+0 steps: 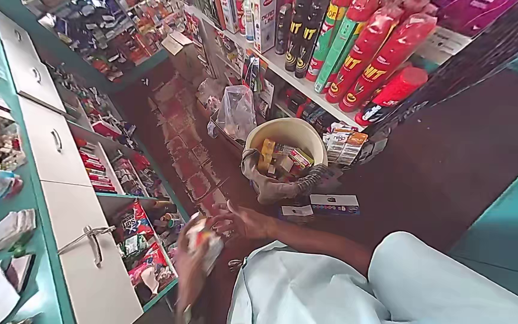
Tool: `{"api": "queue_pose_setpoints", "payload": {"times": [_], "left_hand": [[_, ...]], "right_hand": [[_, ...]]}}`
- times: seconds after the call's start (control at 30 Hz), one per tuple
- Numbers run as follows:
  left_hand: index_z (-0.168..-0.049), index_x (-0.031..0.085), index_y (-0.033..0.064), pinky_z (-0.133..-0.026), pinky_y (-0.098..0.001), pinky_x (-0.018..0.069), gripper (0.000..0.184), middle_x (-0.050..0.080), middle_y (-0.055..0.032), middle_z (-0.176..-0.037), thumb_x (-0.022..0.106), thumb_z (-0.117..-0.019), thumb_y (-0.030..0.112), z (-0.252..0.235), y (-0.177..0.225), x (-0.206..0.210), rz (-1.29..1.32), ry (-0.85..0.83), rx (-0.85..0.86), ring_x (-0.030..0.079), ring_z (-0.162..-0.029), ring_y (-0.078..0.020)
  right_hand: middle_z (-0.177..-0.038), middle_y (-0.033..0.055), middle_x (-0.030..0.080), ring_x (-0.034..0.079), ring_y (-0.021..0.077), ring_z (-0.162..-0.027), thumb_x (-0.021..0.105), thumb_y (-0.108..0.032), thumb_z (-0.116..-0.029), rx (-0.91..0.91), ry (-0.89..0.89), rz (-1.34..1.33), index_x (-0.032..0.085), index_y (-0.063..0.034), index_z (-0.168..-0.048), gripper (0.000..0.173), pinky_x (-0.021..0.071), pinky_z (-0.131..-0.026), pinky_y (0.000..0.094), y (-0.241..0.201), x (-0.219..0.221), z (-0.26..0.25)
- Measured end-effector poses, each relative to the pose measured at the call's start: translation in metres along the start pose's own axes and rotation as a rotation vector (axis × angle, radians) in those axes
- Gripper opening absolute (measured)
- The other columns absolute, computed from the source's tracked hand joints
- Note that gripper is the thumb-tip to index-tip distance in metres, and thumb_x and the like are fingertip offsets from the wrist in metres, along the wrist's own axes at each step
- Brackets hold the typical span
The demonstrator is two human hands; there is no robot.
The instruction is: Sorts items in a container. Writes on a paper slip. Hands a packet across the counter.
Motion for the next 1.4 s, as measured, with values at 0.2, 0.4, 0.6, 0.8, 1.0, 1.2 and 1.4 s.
{"api": "queue_pose_setpoints", "payload": {"times": [0.2, 0.4, 0.6, 0.8, 1.0, 1.2, 1.4], "left_hand": [[-0.146, 0.047, -0.0051, -0.115, -0.0431, 0.0423, 0.074, 0.047, -0.0265, -0.149, 0.08, -0.0845, 0.018, -0.083, -0.054, 0.217, -0.042, -0.185, -0.03, 0.048, -0.138, -0.0314], [-0.161, 0.022, 0.0017, -0.121, -0.0495, 0.0334, 0.064, 0.031, -0.0242, -0.163, 0.043, -0.1097, 0.033, -0.119, -0.1, 0.337, 0.09, -0.402, -0.286, 0.035, -0.149, -0.0324], [-0.156, 0.037, 0.0066, -0.107, -0.0577, 0.0439, 0.054, 0.04, -0.0191, -0.159, 0.027, -0.1132, 0.039, -0.112, -0.103, 0.276, 0.171, -0.229, -0.521, 0.046, -0.14, -0.034], [-0.135, 0.059, -0.005, -0.101, -0.0405, 0.054, 0.037, 0.066, -0.0184, -0.129, 0.055, -0.1042, 0.015, -0.042, -0.147, 0.084, 0.035, -0.104, -0.414, 0.065, -0.116, -0.0219], [-0.133, 0.06, -0.0004, -0.081, -0.0432, 0.0553, 0.033, 0.067, -0.019, -0.12, 0.052, -0.1072, 0.019, 0.087, -0.163, -0.066, 0.219, 0.536, -0.639, 0.066, -0.098, -0.0248], [-0.133, 0.06, -0.0015, -0.082, -0.0386, 0.0577, 0.032, 0.068, -0.0166, -0.121, 0.054, -0.106, 0.015, 0.19, -0.138, -0.099, 0.446, 0.954, -0.487, 0.068, -0.099, -0.0218], [-0.119, 0.067, -0.0055, -0.077, -0.0326, 0.0633, 0.024, 0.076, -0.0103, -0.095, 0.056, -0.1023, 0.008, 0.303, -0.077, -0.151, 0.208, 1.308, -0.173, 0.074, -0.083, -0.0151]], "right_hand": [[-0.146, 0.0069, 0.056, 0.054, 0.0203, -0.133, 0.048, -0.055, -0.1036, -0.047, 0.764, -0.006, 0.051, -0.0177, -0.148, 0.058, 0.0464, -0.108, 0.0504, -0.035, -0.136, 0.04], [-0.148, 0.0147, 0.054, 0.052, 0.0266, -0.136, 0.036, -0.062, -0.1052, 0.075, 1.018, 0.157, 0.054, -0.0124, -0.146, 0.067, 0.0432, -0.11, 0.0517, -0.064, -0.248, 0.075], [-0.141, 0.0245, 0.057, 0.056, 0.035, -0.13, 0.037, -0.041, -0.1109, -0.151, 1.258, 0.362, 0.053, -0.0006, -0.143, 0.055, 0.0477, -0.105, 0.0551, -0.08, -0.302, 0.109], [-0.126, 0.014, 0.066, 0.065, 0.0173, -0.108, 0.056, -0.015, -0.1014, -0.257, 1.138, 0.337, 0.059, 0.0022, -0.132, 0.035, 0.0578, -0.087, 0.0377, -0.038, -0.266, 0.113], [-0.103, -0.0038, 0.068, 0.069, 0.0042, -0.082, 0.046, -0.01, -0.1059, -0.086, 0.539, 0.518, 0.052, -0.0031, -0.126, 0.022, 0.0597, -0.068, 0.0243, -0.026, -0.143, -0.005], [-0.113, 0.0046, 0.072, 0.07, 0.0063, -0.096, 0.055, -0.015, -0.1007, -0.045, -0.154, 0.986, 0.061, 0.0001, -0.125, 0.029, 0.0597, -0.08, 0.0242, -0.023, 0.01, -0.136], [-0.105, 0.0055, 0.072, 0.068, 0.0057, -0.09, 0.06, -0.02, -0.0994, -0.235, -0.508, 1.2, 0.068, -0.0022, -0.12, 0.028, 0.0572, -0.082, 0.0258, 0.02, 0.199, -0.174]]}}
Point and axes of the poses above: each hand's wrist, its own z-axis away from the middle knuckle, its own x-axis out of the palm, y = z × x, the point moved 7 cm from there along -z, towards the middle knuckle
